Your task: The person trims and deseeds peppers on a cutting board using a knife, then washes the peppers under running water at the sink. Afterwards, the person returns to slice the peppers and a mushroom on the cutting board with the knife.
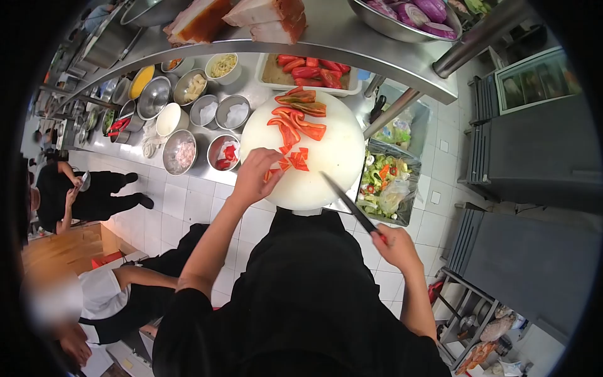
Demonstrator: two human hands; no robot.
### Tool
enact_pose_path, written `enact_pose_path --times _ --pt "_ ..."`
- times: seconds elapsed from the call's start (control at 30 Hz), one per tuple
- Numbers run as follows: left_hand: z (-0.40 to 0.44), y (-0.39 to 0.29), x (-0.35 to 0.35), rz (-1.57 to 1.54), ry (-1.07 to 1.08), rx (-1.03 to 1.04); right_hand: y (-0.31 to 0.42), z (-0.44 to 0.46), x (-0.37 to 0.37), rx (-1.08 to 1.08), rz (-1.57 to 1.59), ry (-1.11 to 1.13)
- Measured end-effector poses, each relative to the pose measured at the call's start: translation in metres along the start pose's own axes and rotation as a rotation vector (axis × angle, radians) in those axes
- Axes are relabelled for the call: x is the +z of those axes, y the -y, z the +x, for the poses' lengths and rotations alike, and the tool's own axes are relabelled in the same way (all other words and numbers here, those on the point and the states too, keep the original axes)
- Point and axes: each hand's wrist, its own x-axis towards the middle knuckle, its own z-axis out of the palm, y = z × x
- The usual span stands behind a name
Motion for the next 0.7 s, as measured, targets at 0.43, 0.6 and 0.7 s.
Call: enact_pose_path --times 0.43,0.6,0.7 --pt "0.046 0.008 0.059 0.006 0.201 0.323 0.017 -0.025 0.008 0.36 0.226 -0.209" --pt "0.031 0.052 0.032 0.034 0.146 0.31 0.021 -0.028 0.024 0.394 0.259 -0.209" --pt "0.028 0.097 -0.005 0.154 0.059 0.249 0.02 -0.023 0.029 0.373 0.25 -0.213"
